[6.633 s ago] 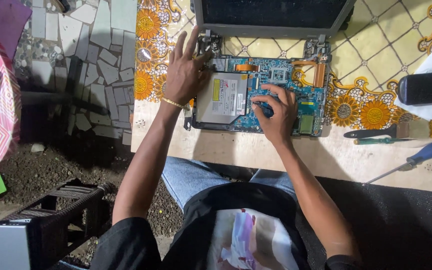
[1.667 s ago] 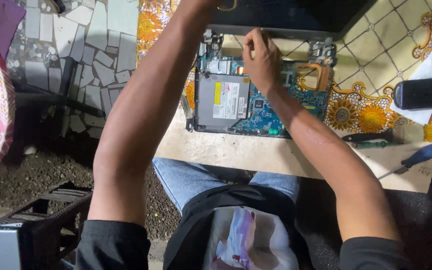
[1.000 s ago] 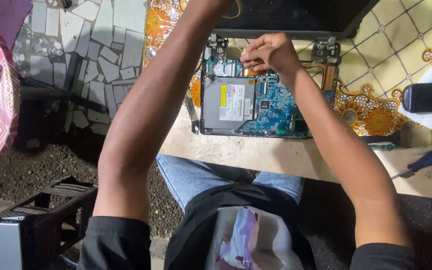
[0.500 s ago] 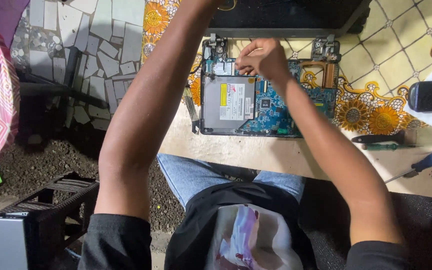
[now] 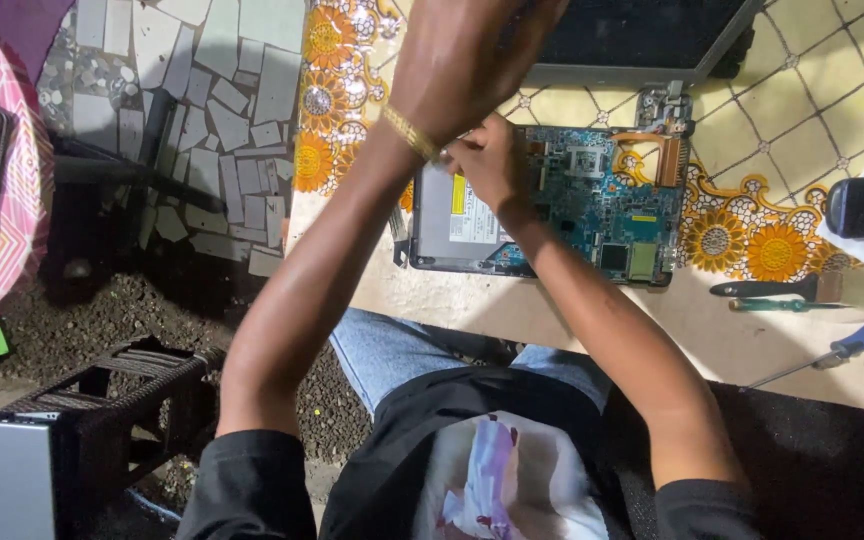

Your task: The person disassembles a laptop by removing the bottom cover, then the keyboard, and finally the motherboard. They use a screwdriver to remove screws from the motherboard and disconnect cables.

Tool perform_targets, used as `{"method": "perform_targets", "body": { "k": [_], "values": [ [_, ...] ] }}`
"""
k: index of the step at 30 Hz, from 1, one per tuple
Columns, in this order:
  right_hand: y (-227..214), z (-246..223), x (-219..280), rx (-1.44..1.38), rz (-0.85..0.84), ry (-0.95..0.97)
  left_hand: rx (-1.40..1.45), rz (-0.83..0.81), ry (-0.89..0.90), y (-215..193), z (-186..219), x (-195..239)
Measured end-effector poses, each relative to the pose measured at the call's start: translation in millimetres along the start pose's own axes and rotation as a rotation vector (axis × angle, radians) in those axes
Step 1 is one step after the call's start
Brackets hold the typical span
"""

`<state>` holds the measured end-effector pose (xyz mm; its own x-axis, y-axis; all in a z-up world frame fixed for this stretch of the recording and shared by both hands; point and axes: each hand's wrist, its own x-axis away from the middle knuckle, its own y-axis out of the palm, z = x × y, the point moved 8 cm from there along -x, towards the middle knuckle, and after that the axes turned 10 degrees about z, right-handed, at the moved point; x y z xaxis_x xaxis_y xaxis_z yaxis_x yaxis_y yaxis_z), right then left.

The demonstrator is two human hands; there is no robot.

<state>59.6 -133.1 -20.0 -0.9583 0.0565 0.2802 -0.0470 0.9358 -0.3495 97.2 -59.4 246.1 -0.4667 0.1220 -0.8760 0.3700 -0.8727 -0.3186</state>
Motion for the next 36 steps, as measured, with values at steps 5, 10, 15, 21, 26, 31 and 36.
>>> {"method": "perform_targets", "body": {
  "k": [5, 10, 15, 21, 26, 31, 36],
  "values": [
    [5, -16, 18, -0.046, 0.013, -0.106, 0.240, -0.029, -0.225, -55, 36, 62],
    [-16, -40, 72, -0.280, -0.141, 0.009, 0.186, 0.034, -0.624, -130, 36, 141],
    [-48, -10, 123, -0.351, -0.122, 0.042, -0.053, 0.064, -0.881, -157, 52, 253],
    [-124, 25, 165, -0.380, 0.090, 0.172, -0.080, -0.030, -1.203, -173, 117, 361],
    [-178, 59, 189, -0.412, 0.284, 0.165, 0.011, -0.125, -1.533, -186, 161, 443],
    [-200, 98, 217, -0.424, 0.481, 0.222, 0.230, 0.273, -1.904, -190, 155, 556],
    [-193, 120, 234, -0.425, 0.597, 0.286, 0.373, 0.555, -1.861, -187, 131, 565]
  ]
}}
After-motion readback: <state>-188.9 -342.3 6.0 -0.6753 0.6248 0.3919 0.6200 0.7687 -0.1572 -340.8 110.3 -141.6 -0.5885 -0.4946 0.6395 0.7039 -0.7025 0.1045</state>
